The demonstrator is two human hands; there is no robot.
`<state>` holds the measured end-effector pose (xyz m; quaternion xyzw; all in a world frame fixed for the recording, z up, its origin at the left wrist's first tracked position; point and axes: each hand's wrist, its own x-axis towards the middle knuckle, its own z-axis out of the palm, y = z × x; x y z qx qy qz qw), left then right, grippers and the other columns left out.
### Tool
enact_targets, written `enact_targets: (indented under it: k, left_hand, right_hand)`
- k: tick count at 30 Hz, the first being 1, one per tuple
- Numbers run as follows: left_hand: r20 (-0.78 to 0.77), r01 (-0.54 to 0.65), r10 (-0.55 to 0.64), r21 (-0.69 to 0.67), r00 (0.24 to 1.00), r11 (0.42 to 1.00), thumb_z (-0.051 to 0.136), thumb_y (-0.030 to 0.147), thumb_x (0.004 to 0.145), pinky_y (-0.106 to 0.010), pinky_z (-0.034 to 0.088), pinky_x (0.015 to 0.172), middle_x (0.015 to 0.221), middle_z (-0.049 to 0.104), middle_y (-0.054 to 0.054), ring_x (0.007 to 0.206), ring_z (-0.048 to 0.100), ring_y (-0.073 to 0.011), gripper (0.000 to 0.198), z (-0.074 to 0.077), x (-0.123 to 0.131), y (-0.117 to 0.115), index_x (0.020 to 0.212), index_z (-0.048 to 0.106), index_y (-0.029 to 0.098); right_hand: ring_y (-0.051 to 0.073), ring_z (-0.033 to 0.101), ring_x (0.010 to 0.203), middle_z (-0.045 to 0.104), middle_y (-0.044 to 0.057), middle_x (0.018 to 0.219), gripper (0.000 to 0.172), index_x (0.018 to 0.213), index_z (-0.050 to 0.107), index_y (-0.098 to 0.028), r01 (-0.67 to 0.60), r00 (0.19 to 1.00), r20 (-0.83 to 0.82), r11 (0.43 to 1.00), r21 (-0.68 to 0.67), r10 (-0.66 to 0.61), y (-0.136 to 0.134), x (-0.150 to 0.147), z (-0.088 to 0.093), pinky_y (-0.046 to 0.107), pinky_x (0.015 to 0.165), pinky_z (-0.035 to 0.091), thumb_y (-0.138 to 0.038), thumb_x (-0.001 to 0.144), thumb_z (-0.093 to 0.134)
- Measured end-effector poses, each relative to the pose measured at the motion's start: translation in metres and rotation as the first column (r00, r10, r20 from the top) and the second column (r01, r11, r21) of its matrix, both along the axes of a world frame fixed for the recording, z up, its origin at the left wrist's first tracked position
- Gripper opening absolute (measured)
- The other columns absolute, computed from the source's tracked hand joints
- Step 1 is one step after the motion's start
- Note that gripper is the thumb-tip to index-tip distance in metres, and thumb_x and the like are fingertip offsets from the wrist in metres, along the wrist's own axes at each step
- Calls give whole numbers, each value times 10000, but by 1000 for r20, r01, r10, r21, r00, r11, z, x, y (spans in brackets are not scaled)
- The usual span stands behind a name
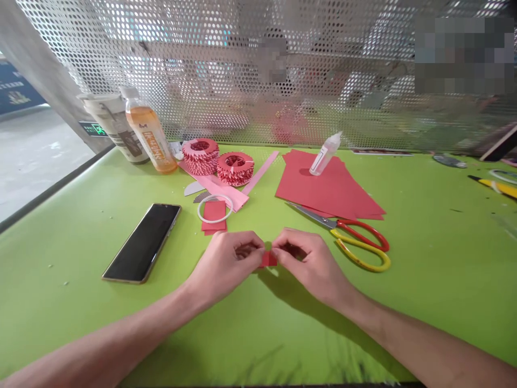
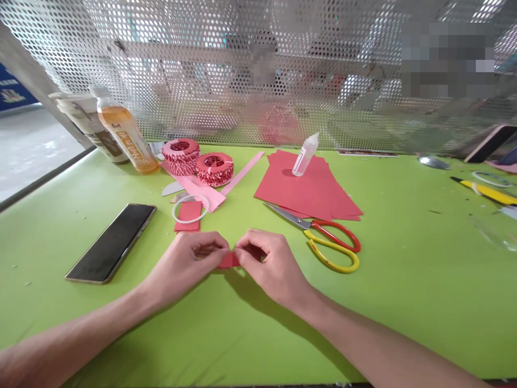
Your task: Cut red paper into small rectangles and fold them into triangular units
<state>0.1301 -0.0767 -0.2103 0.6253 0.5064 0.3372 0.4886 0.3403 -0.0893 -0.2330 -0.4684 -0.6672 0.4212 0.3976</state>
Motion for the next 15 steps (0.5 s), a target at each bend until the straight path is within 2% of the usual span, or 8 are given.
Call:
enact_targets:
  k: [2, 4, 9, 12, 15]
  left_hand:
    - [3, 42, -43, 57, 999, 997, 608, 137, 720, -243, 510, 483, 579, 753, 22, 546, 697, -207, 173, 0, 0, 0, 651, 738, 228]
    - [20, 52, -53, 42, 998, 998, 598, 128, 717, -238, 520, 470, 557, 756, 18, 533, 720, -210, 181, 0, 0, 2, 649, 734, 225]
    - [98, -38, 39, -6, 994, 999, 585, 100, 681, -260, 586, 500, 562, 790, -10, 526, 755, -217, 169, -1, -6, 9, 616, 694, 211]
    - [123, -61, 57, 29, 991, 998, 637, 148, 719, -272, 595, 505, 606, 800, -24, 537, 752, -218, 105, -1, -7, 10, 689, 720, 205]
    - [111, -6, 0, 56, 994, 998, 704, 244, 767, -283, 601, 525, 663, 804, -33, 578, 764, -232, 73, -2, -5, 7, 797, 759, 206]
  right_hand:
    - [235, 675, 689, 774, -11, 716, 233, 785, 810, -284, -9, 1000, -20, 999, -40, 8, -3, -2, -2, 371, 650, 479, -376, 996, 843]
    - [231, 660, 684, 773, -6, 722, 234, 802, 828, -275, 8, 1000, -27, 997, -76, -10, -3, -1, -3, 366, 644, 481, -407, 994, 856]
    - [182, 505, 571, 595, -57, 621, 289, 790, 779, -277, 172, 982, -55, 979, -111, -179, 5, 7, -1, 341, 556, 393, -478, 976, 875]
    - [189, 562, 564, 620, -52, 622, 316, 800, 781, -279, 200, 971, -101, 969, -145, -216, 8, 8, 0, 335, 558, 446, -522, 957, 909]
    - [205, 626, 586, 679, -41, 645, 307, 823, 816, -280, 136, 974, -159, 975, -173, -164, 7, 6, 0, 351, 604, 538, -524, 961, 942]
